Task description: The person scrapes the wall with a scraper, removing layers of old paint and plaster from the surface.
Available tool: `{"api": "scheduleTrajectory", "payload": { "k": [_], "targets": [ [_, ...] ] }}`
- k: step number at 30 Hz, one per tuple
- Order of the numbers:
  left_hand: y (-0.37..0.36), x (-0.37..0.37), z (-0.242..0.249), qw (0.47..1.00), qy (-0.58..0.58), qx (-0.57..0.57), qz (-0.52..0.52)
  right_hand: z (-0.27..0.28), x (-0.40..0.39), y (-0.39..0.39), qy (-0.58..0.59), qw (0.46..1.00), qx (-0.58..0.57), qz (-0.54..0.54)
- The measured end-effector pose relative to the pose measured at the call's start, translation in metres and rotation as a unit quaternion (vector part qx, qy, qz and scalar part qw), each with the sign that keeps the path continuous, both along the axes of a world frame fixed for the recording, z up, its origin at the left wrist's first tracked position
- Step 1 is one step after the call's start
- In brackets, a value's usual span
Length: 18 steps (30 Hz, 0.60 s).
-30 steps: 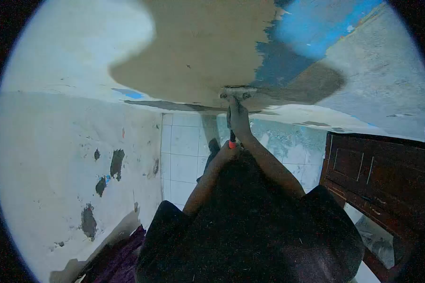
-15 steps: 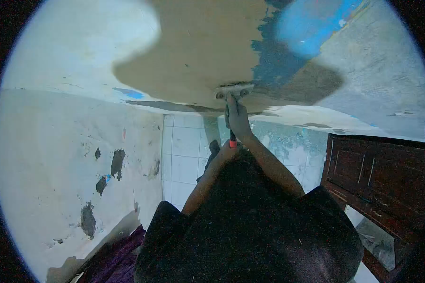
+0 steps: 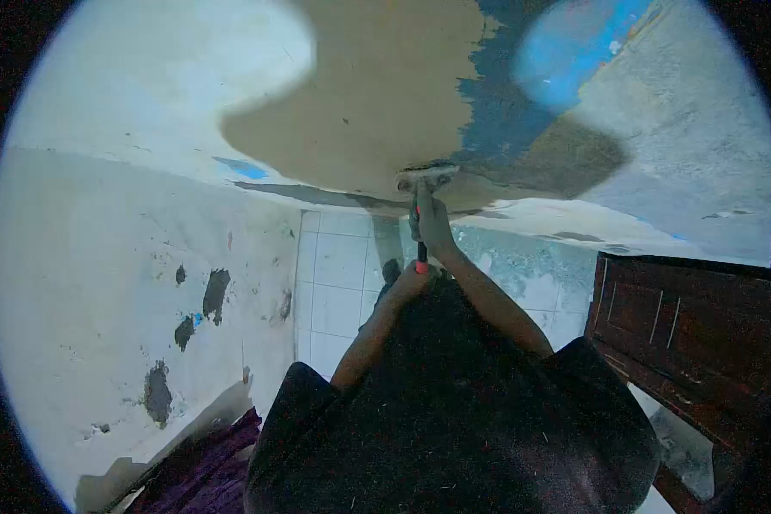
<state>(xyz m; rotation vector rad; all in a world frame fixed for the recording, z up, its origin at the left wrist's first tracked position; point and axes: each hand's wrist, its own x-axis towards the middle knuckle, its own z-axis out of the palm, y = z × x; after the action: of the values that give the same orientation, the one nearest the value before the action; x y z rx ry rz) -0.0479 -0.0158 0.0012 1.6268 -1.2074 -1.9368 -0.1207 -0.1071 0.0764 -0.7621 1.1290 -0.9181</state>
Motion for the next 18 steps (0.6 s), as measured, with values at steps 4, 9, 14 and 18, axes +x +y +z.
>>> {"api": "scheduleTrajectory", "payload": {
  "k": [4, 9, 14, 18],
  "targets": [
    [0.005, -0.009, 0.007, 0.999, 0.005, -0.036, 0.029, 0.021, -0.005, -0.003, 0.019, 0.998, -0.061, 0.013],
    [0.010, 0.000, -0.047, 1.000, 0.007, -0.021, -0.010, 0.007, -0.005, -0.001, 0.009, 0.999, -0.031, 0.019],
    [0.005, -0.007, -0.017, 0.996, 0.034, -0.006, 0.086, 0.014, -0.009, -0.005, 0.001, 0.999, -0.050, 0.013],
    [0.002, 0.002, 0.020, 0.999, 0.029, -0.018, 0.038, 0.003, -0.003, -0.002, -0.033, 0.999, -0.002, 0.017]
  ]
}}
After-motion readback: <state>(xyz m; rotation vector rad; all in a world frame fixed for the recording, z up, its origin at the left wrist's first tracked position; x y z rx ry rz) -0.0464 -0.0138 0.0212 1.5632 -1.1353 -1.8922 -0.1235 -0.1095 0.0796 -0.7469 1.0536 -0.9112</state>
